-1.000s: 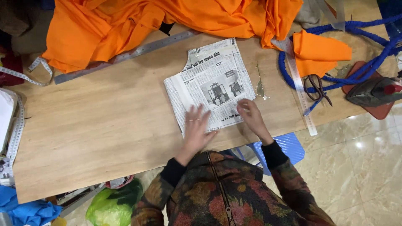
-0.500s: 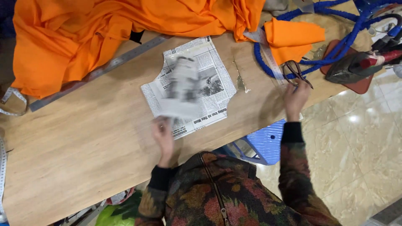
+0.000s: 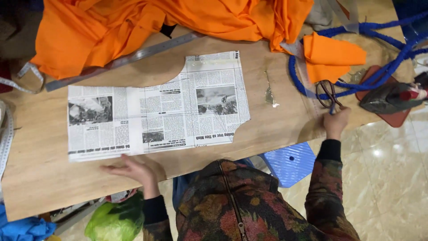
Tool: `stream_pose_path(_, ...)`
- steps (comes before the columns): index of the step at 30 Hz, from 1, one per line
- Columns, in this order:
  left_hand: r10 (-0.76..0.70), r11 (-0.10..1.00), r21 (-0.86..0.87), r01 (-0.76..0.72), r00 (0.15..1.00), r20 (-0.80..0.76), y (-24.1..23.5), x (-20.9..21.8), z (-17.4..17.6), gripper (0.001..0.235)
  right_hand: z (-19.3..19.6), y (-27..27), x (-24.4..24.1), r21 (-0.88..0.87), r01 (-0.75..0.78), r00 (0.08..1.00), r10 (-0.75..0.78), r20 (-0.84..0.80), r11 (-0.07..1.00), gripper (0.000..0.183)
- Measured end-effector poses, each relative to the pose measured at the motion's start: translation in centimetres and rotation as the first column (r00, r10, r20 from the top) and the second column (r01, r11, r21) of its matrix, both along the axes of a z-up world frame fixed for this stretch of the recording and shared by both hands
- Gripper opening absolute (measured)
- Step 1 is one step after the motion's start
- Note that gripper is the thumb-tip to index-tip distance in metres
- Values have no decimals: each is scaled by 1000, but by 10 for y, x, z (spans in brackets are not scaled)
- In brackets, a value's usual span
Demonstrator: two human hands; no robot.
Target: Cutting orange fabric with scissors and marking a newspaper pattern with a pen and ruler on a workshop table.
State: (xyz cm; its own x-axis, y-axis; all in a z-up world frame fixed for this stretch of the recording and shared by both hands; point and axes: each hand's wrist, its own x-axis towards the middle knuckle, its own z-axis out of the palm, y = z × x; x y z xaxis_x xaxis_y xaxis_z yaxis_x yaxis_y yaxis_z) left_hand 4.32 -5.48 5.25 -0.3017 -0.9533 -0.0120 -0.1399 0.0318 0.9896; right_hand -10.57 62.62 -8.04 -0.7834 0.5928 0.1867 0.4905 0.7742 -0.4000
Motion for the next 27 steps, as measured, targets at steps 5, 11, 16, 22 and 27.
stream_pose_path(5,-472,626,-248,739,612,634,32,-10,1,71,37,-2,10,118,25,925,-68,373,993,41)
stream_pose_path(11,-534,125,-292,948,313,785,99,-48,-65,74,80,-53,3,206,-250,944,190,269,946,26)
stream_pose_path(16,-601,224,-184,957,284,747,138,-64,-62,75,88,-129,-49,-3,-452,891,452,29,892,43)
stream_pose_path(22,-608,272,-69,960,227,761,150,-66,-56,77,67,-116,-65,65,-326,944,321,78,943,61)
stream_pose_path(27,-588,263,67,962,105,802,137,-58,-41,77,36,-73,-29,240,-308,951,299,71,921,42)
